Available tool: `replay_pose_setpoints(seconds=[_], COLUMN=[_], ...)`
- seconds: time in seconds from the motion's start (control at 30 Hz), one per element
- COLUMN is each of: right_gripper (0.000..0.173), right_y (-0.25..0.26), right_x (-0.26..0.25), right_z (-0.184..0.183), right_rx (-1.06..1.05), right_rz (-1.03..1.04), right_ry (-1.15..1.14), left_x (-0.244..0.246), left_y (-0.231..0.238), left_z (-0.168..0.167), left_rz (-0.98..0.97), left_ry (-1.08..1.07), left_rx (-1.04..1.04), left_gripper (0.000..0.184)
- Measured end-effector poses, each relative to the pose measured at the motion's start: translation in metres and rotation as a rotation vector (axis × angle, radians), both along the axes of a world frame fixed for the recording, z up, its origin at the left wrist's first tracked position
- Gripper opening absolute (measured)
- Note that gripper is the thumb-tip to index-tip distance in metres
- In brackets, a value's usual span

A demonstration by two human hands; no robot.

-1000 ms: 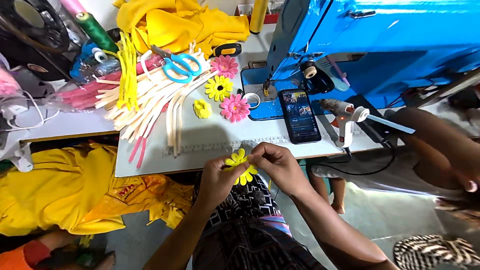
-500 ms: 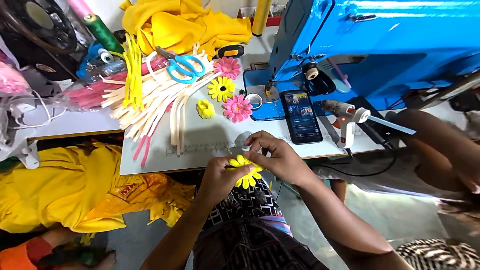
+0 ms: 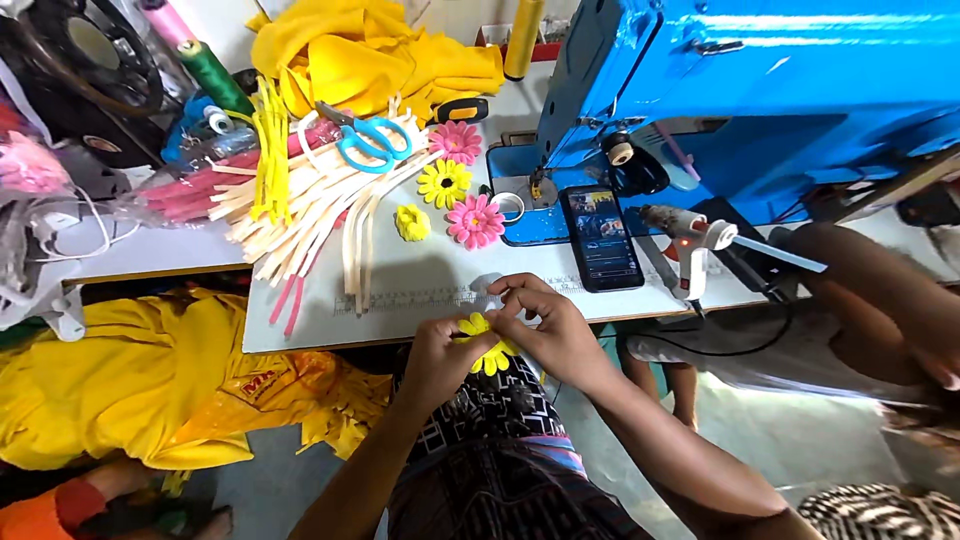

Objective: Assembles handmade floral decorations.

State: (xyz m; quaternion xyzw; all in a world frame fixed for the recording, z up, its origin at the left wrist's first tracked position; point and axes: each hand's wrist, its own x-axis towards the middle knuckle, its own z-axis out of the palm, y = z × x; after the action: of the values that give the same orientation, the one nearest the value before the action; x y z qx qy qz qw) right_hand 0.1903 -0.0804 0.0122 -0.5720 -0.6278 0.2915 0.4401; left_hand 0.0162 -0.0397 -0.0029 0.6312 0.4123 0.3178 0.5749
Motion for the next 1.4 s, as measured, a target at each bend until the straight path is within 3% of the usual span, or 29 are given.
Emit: replay_pose_setpoints(seconds=[0.23,0.47,0.57,0.63,0.73,0.83,0.97,1.13,1.23,1.33,1.4], right_gripper=[0.019,0.024,0.015,0.018,0.017,0.011,0.008,0.007,0.008,0.008,0.007], right_y=[0.021,0.017,0.015,0.012,0.007,0.006,0.012,0.015,0.016,0.018,0.019], right_x=[0.009,-0.011,-0.002,0.007,0.006,-0.008,-0.013,-0.015,-0.02,-0.023,-0.024], right_z=[0.016,0.011,0.006,0.005,0.004,0.001,0.001,0.002,0.004,0.007,0.006], right_rx=[-0.075,-0.122,-0.099,-0.118,-0.149,-0.176,-0.2,-0.211,-0.192,-0.165,-0.144], right_rz=[0.189,0.064,0.058,0.011,0.01,0.011,-0.077,-0.05,-0.043,-0.054,-0.054], right_ry=[-0.067,0.057,0.161,0.294,0.421,0.513,0.613,0.652,0.654,0.648,0.623], left_x=[-0.004,-0.001,0.001,0.004,0.013,0.023,0.019,0.007,0.007,0.005,0.005], left_y=[0.003,-0.001,-0.001,0.0,0.002,0.001,0.001,0.003,0.001,0.001,0.003], left_z=[0.012,0.005,0.01,0.015,0.017,0.015,0.016,0.018,0.015,-0.002,-0.008], left_rz=[-0.072,-0.016,0.055,0.163,0.297,0.34,0.374,0.402,0.407,0.374,0.387], left_ry=[0.023,-0.044,-0.058,-0.159,-0.339,-0.366,-0.351,-0.364,-0.371,-0.257,-0.193], left_rx=[-0.07,0.095,0.041,-0.038,-0.09,-0.097,-0.164,-0.09,0.054,0.557,0.764], left_gripper=[0.004,0.005,0.003,0.003,0.008,0.008,0.032,0.008,0.008,0.008,0.011])
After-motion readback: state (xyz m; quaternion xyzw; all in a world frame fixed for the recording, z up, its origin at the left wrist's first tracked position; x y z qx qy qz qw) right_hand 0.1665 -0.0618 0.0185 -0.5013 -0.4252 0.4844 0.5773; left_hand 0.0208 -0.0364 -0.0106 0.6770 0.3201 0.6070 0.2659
